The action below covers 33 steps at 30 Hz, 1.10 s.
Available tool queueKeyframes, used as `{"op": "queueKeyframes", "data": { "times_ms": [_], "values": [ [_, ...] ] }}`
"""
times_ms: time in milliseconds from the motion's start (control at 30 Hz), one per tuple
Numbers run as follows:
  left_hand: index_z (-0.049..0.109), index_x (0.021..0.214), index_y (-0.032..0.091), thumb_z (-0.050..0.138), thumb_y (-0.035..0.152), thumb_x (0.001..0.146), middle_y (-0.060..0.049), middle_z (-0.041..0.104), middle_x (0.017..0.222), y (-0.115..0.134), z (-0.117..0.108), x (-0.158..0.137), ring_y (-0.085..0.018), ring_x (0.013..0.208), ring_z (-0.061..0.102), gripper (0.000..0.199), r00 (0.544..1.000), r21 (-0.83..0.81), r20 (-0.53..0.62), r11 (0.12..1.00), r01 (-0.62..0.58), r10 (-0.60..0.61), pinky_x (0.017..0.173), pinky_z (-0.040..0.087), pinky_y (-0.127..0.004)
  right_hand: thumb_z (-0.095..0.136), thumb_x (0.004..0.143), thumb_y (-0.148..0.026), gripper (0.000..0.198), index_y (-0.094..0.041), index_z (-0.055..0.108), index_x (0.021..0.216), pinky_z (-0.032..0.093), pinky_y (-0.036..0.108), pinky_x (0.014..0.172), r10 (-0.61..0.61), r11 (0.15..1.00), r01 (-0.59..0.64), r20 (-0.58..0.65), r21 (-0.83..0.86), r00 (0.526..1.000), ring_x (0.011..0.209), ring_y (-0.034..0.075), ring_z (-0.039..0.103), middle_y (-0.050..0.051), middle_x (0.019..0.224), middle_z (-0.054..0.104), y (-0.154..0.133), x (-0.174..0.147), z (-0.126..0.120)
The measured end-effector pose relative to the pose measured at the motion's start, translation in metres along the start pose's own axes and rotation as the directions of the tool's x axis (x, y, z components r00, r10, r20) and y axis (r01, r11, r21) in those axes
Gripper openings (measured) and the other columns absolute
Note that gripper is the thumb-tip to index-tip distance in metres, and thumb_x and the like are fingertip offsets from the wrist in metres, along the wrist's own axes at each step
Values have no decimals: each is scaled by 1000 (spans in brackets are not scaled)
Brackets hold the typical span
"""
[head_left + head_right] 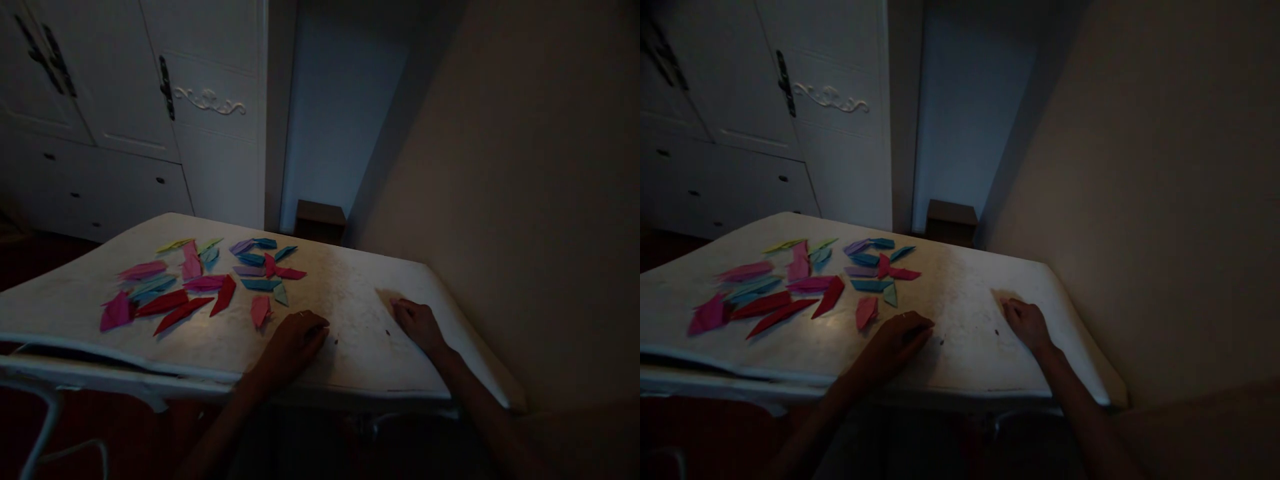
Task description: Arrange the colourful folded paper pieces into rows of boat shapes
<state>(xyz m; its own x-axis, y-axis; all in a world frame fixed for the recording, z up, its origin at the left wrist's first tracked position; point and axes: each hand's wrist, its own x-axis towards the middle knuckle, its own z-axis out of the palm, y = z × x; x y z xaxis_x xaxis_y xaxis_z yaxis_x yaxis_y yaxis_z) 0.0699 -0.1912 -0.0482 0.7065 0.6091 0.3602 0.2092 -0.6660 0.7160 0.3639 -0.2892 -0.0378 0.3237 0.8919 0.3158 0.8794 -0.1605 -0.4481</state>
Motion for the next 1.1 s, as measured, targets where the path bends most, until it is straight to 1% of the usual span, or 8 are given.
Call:
{"op": "queueKeyframes", "data": {
  "times_ms": [267, 367, 433, 567, 700, 900, 1033, 1100],
  "values": [
    [67, 99, 20, 47, 34, 90, -6, 70, 94, -1, -1, 1, -20, 87, 63, 26, 997, -40, 16, 996, 75, -75, 80, 46, -35, 34, 93, -49, 50, -20, 52, 56, 32, 24, 52, -5, 997, 4, -15, -78, 1000, 47, 13, 50, -1, 50, 51, 1, 1, 3],
    [67, 95, 20, 45, 37, 90, -4, 70, 86, 3, -4, 1, -18, 76, 63, 28, 989, -63, 44, 988, 142, -139, 71, 45, -30, 35, 93, -47, 49, -20, 50, 55, 31, 24, 51, -6, 997, 2, -49, -73, 999, 46, 12, 47, -1, 50, 50, 0, -2, 4],
    [65, 84, 19, 44, 38, 88, -1, 66, 73, 6, -6, 1, -16, 65, 60, 28, 983, -60, 54, 982, 179, -175, 61, 42, -27, 35, 93, -47, 49, -20, 48, 54, 29, 24, 51, -7, 997, 3, -59, -83, 998, 45, 11, 45, -1, 50, 49, -2, -5, 6],
    [44, 60, 20, 52, 43, 80, 5, 44, 51, 8, -8, 4, -11, 48, 44, 32, 966, -19, -124, 974, 227, -228, 48, 31, -22, 34, 94, -46, 50, -20, 50, 55, 26, 25, 51, -10, 992, 8, -16, -126, 1000, 45, 11, 44, -1, 50, 49, -8, -9, 9],
    [28, 51, 22, 48, 44, 76, 8, 26, 45, 7, -5, 7, -8, 42, 32, 39, 923, -6, -275, 961, 277, -268, 45, 26, -22, 34, 94, -48, 52, -19, 54, 55, 26, 25, 53, 7, 980, -1, 29, -199, 1000, 47, 12, 48, 0, 52, 53, -12, -11, 10],
    [23, 46, 22, 44, 46, 78, 7, 18, 46, 12, -2, 8, -8, 42, 24, 45, 925, -35, -270, 962, 269, -268, 45, 21, -23, 30, 95, -51, 59, -19, 49, 49, 25, 25, 52, 14, 988, -7, 42, -154, 999, 45, 11, 43, 0, 50, 51, -13, -13, 9],
    [23, 47, 21, 45, 52, 80, 6, 20, 46, 15, -4, 8, -8, 43, 25, 50, 911, -83, -262, 948, 308, -319, 46, 22, -24, 32, 95, -51, 57, -19, 49, 50, 28, 25, 53, -25, 994, 25, -4, -103, 1000, 50, 11, 45, 1, 55, 54, -13, -13, 9],
    [23, 47, 21, 44, 54, 81, 6, 21, 47, 17, -5, 8, -8, 44, 26, 51, 907, -106, -248, 940, 325, -341, 46, 23, -24, 32, 94, -53, 59, -19, 46, 49, 27, 25, 52, 10, 997, -11, -12, -78, 1000, 48, 12, 44, 0, 51, 50, -12, -13, 9]
  ]
}}
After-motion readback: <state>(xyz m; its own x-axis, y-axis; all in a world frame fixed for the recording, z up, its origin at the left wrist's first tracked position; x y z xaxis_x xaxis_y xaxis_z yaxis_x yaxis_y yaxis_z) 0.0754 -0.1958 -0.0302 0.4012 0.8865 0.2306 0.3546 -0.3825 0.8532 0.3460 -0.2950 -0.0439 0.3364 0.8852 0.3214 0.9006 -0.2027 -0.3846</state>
